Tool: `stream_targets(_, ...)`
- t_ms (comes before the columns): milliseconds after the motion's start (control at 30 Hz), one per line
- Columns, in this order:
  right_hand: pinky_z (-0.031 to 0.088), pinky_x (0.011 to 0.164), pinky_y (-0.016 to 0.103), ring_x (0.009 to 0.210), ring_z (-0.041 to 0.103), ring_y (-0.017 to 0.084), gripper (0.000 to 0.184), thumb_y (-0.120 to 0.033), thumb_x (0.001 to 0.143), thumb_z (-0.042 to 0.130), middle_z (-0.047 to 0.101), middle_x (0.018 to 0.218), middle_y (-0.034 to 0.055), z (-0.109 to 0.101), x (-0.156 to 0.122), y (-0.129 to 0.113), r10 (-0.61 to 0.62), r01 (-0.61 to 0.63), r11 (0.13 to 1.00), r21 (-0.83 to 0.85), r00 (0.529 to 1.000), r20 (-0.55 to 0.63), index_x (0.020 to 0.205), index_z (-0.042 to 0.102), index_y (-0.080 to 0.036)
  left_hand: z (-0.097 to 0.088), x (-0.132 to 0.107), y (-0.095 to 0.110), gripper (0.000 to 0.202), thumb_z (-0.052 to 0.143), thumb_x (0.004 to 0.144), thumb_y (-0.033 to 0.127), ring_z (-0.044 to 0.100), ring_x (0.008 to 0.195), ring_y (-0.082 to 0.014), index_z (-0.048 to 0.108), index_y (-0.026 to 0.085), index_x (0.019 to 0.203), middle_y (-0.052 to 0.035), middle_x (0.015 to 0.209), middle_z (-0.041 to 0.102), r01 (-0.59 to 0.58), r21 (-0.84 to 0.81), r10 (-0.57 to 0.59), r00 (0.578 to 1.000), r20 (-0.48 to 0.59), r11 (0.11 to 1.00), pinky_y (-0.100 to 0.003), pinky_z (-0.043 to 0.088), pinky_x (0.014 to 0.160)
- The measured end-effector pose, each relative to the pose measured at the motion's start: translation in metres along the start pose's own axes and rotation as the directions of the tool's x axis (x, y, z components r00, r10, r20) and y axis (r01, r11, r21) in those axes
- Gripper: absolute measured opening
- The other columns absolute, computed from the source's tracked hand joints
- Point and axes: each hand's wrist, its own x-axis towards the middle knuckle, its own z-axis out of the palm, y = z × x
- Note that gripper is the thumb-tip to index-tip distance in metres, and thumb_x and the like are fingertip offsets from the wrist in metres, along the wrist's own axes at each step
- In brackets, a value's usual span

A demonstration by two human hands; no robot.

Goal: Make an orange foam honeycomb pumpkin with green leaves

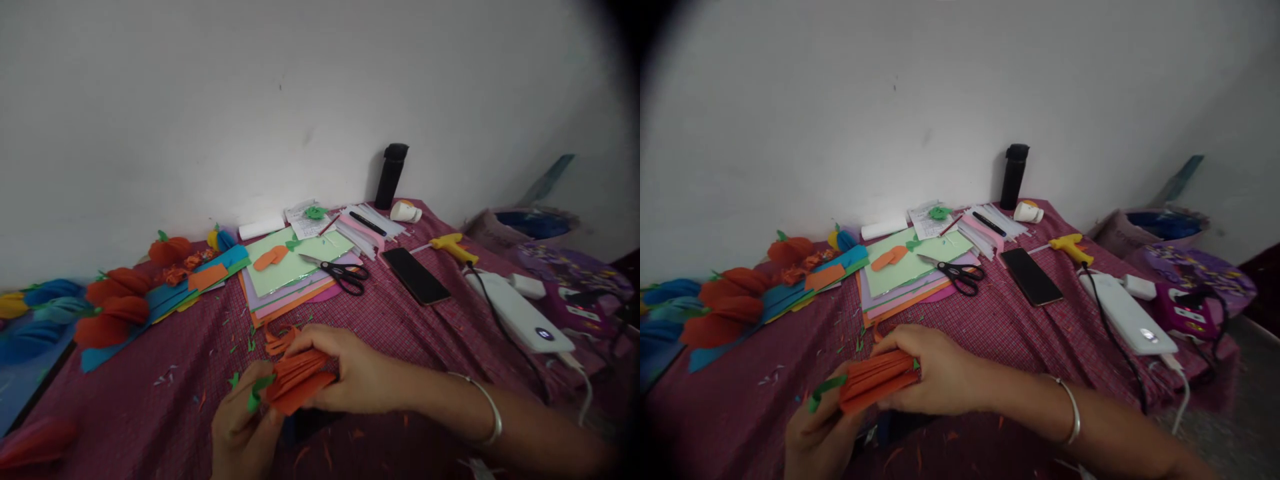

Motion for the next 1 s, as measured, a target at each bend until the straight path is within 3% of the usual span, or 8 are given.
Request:
stream_targets(133, 0.043, 0.067, 0.025, 0.073, 0.057, 0.013, 0.013, -0.013, 0.072, 0.07, 0.062, 0.079, -0.0011, 0.006, 0.001, 0.004, 0.007, -0.013, 0.999, -0.036, 0.987, -0.162, 0.083, 0.062, -0.017, 0.005, 0.003, -0.005, 0.019, 0.064, 0.081, 0.012, 0.068, 0.065, -0.0139, 0.074, 0.026, 0.089, 0.0019, 0.076, 0.073, -0.041, 0.087, 0.043, 0.999, -0.016, 0.995, -0.02, 0.055, 0.061)
stream_targets(367, 0.04, 0.068, 0.026, 0.073, 0.055, 0.014, 0.013, -0.007, 0.072, 0.058, 0.059, 0.078, 0.0006, 0.009, -0.003, 0.01, -0.1, 0.069, 0.987, -0.147, 0.972, -0.212, 0.081, 0.058, -0.016, 0.012, 0.003, -0.007, 0.018, 0.067, 0.081, 0.011, 0.069, 0.07, -0.0148, 0.073, 0.026, 0.089, 0.0007, 0.081, 0.074, -0.059, 0.127, 0.062, 0.998, -0.025, 0.99, -0.021, 0.056, 0.066)
stream_targets(533, 0.04, 0.067, 0.025, 0.072, 0.054, 0.013, 0.013, -0.007, 0.072, 0.059, 0.058, 0.077, -0.0001, 0.006, -0.005, 0.011, -0.109, 0.083, 0.989, -0.126, 0.971, -0.212, 0.081, 0.058, -0.016, 0.012, 0.006, -0.004, 0.016, 0.067, 0.078, 0.01, 0.069, 0.066, -0.0146, 0.072, 0.024, 0.085, 0.0004, 0.076, 0.073, -0.072, 0.138, 0.07, 0.997, 0.017, 0.988, -0.02, 0.055, 0.06)
stream_targets(633, 0.039, 0.065, 0.023, 0.07, 0.052, 0.012, 0.012, -0.009, 0.072, 0.062, 0.057, 0.076, -0.0016, 0.002, -0.006, 0.012, -0.096, 0.079, 0.992, -0.094, 0.977, -0.193, 0.081, 0.059, -0.017, 0.013, 0.009, -0.004, 0.016, 0.065, 0.08, 0.009, 0.069, 0.066, -0.0144, 0.072, 0.023, 0.08, -0.0001, 0.074, 0.072, -0.092, 0.124, 0.081, 0.992, 0.097, 0.988, -0.02, 0.054, 0.061)
stream_targets(700, 0.038, 0.064, 0.022, 0.069, 0.051, 0.011, 0.01, -0.01, 0.074, 0.064, 0.055, 0.074, -0.0023, -0.001, -0.006, 0.014, -0.106, 0.102, 0.994, -0.036, 0.981, -0.162, 0.079, 0.06, -0.017, 0.013, 0.01, -0.004, 0.018, 0.064, 0.081, 0.007, 0.069, 0.068, -0.0144, 0.073, 0.023, 0.082, -0.0007, 0.075, 0.072, -0.105, 0.108, 0.089, 0.986, 0.143, 0.989, -0.02, 0.054, 0.062)
stream_targets(833, 0.039, 0.063, 0.022, 0.067, 0.051, 0.01, 0.01, -0.016, 0.079, 0.065, 0.054, 0.073, -0.0021, -0.006, -0.004, 0.019, -0.126, 0.137, 0.985, 0.105, 0.986, -0.106, 0.071, 0.058, -0.016, 0.014, 0.012, -0.004, 0.021, 0.067, 0.077, 0.005, 0.068, 0.067, -0.015, 0.075, 0.023, 0.082, -0.0017, 0.075, 0.074, -0.128, 0.092, 0.116, 0.984, 0.133, 0.987, -0.021, 0.052, 0.062)
stream_targets(900, 0.038, 0.062, 0.022, 0.065, 0.049, 0.01, 0.011, -0.017, 0.079, 0.064, 0.053, 0.071, -0.0026, -0.005, -0.004, 0.02, -0.083, 0.096, 0.988, 0.118, 0.991, -0.11, 0.07, 0.057, -0.016, 0.015, 0.01, -0.005, 0.019, 0.068, 0.076, 0.007, 0.068, 0.068, -0.016, 0.076, 0.024, 0.08, -0.0017, 0.074, 0.074, -0.045, 0.067, 0.036, 0.99, 0.133, 0.997, -0.022, 0.051, 0.064)
stream_targets(1000, 0.035, 0.057, 0.021, 0.061, 0.046, 0.009, 0.008, -0.016, 0.076, 0.061, 0.051, 0.069, -0.0038, 0.0, -0.004, 0.021, 0.055, -0.032, 0.987, 0.159, 0.988, -0.146, 0.074, 0.054, -0.017, 0.017, 0.006, -0.008, 0.009, 0.07, 0.079, 0.017, 0.065, 0.07, -0.0161, 0.075, 0.023, 0.075, -0.001, 0.072, 0.07, 0.274, -0.115, -0.252, 0.952, 0.175, 0.955, -0.023, 0.049, 0.066)
